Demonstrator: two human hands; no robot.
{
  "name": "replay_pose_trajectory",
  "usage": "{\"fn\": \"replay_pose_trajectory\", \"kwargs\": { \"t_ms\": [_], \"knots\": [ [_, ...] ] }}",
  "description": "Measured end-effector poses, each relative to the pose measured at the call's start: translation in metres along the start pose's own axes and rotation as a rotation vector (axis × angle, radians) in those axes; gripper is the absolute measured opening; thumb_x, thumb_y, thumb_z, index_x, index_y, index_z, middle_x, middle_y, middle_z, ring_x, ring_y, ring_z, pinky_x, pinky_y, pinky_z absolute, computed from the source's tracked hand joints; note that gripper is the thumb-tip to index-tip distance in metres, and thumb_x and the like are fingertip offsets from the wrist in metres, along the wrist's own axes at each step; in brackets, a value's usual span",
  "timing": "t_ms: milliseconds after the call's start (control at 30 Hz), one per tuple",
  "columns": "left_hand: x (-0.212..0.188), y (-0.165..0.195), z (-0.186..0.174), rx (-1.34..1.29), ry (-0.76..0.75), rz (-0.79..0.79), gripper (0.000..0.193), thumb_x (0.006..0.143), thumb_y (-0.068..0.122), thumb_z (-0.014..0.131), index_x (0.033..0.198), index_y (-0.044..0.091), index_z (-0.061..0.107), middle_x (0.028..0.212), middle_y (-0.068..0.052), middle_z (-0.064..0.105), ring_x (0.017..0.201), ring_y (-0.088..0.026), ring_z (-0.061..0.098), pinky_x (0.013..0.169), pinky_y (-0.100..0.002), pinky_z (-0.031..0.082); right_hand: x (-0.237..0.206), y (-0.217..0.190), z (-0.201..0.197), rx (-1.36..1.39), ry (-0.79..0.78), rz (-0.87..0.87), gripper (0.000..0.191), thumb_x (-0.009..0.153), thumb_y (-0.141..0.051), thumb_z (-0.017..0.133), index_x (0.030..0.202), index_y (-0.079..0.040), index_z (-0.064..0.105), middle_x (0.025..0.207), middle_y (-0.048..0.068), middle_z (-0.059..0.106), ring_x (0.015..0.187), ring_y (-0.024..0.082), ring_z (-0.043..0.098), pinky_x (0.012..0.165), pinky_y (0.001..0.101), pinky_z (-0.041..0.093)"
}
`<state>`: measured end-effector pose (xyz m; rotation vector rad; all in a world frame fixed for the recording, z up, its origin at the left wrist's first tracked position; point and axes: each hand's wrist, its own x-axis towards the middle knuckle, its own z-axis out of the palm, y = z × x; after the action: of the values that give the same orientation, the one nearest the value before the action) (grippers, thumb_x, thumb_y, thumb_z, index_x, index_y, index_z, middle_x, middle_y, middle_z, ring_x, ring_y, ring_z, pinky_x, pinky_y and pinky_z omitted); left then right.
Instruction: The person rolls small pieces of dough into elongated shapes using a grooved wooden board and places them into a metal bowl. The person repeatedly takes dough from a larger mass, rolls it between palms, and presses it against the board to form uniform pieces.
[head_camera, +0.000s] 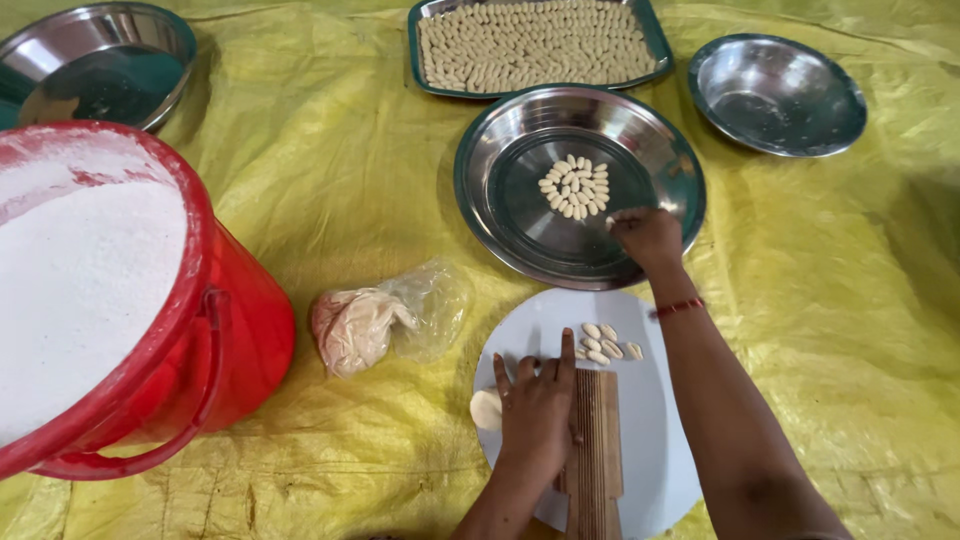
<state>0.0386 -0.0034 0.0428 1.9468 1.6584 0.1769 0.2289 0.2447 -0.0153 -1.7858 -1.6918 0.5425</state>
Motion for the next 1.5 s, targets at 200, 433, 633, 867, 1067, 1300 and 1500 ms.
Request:
{"fn": "replay_pose_trajectory", "kwargs": {
  "t_ms": [200,433,633,867,1067,1300,1500],
  "knots": [
    [-0.004,0.004,-0.006,-0.054,-0.005,0.007,0.125,0.067,0.011,0.091,0.162,0.006,0.010,0.140,-0.018,0.055,0.138,-0.041,0.039,0.118,-0.070,0.002,0.032,-0.015,0.029,-0.156,-0.010,0.017,0.023,0.073,-0.024,0.090,0.091,-0.012,0.082,0.091,0.012,0.078,0.083,0.028,0.075,0.081,0.0375,0.060],
    [-0.005,0.002,-0.002,-0.060,0.003,0.011,0.126,0.065,0.010,0.091,0.162,0.006,0.011,0.139,-0.017,0.056,0.139,-0.040,0.040,0.119,-0.069,0.003,0.038,-0.018,0.027,-0.142,-0.086,0.166,0.020,0.075,-0.027,0.088,0.089,-0.015,0.081,0.086,0.012,0.077,0.079,0.027,0.076,0.078,0.0377,0.060],
    [-0.006,0.002,-0.003,-0.032,0.051,0.022,0.120,0.069,0.009,0.089,0.163,0.007,0.015,0.135,-0.014,0.060,0.136,-0.036,0.044,0.120,-0.069,0.004,-0.006,-0.013,-0.025,-0.740,-0.322,-0.328,0.019,0.089,-0.034,0.077,0.091,-0.015,0.080,0.085,0.009,0.077,0.077,0.028,0.073,0.067,0.0406,0.059],
    [-0.004,0.007,-0.013,-0.005,-0.018,-0.020,0.118,0.070,0.010,0.089,0.162,0.006,0.015,0.138,-0.012,0.059,0.136,-0.034,0.043,0.121,-0.069,0.006,-0.148,-0.016,-0.075,-0.567,-0.581,-0.056,0.036,0.083,-0.030,0.080,0.116,-0.019,0.073,0.106,0.006,0.075,0.096,0.025,0.072,0.086,0.0373,0.057],
    [-0.005,0.005,-0.010,-0.047,-0.024,-0.026,0.122,0.068,0.016,0.091,0.161,0.006,0.014,0.138,-0.014,0.058,0.138,-0.034,0.041,0.122,-0.068,0.006,-0.135,-0.019,-0.080,-0.435,-0.573,-0.017,0.029,0.085,-0.031,0.077,0.110,-0.018,0.075,0.096,0.001,0.081,0.089,0.018,0.079,0.086,0.0328,0.062],
    [-0.004,0.004,-0.005,-0.029,-0.004,-0.011,0.123,0.067,0.010,0.091,0.162,0.008,0.013,0.138,-0.015,0.057,0.137,-0.038,0.042,0.121,-0.067,0.007,-0.022,-0.004,-0.068,-0.053,-0.326,0.086,0.024,0.087,-0.020,0.078,0.108,-0.009,0.080,0.092,0.003,0.081,0.075,0.014,0.077,0.071,0.0302,0.062],
    [-0.005,0.002,-0.003,-0.048,-0.014,0.000,0.125,0.068,0.011,0.091,0.163,0.008,0.010,0.139,-0.017,0.055,0.138,-0.040,0.040,0.120,-0.069,0.006,0.038,0.007,-0.002,0.190,-0.118,0.084,0.021,0.080,-0.015,0.087,0.097,-0.005,0.080,0.086,0.005,0.078,0.070,0.012,0.071,0.065,0.0277,0.058]
  ]
}}
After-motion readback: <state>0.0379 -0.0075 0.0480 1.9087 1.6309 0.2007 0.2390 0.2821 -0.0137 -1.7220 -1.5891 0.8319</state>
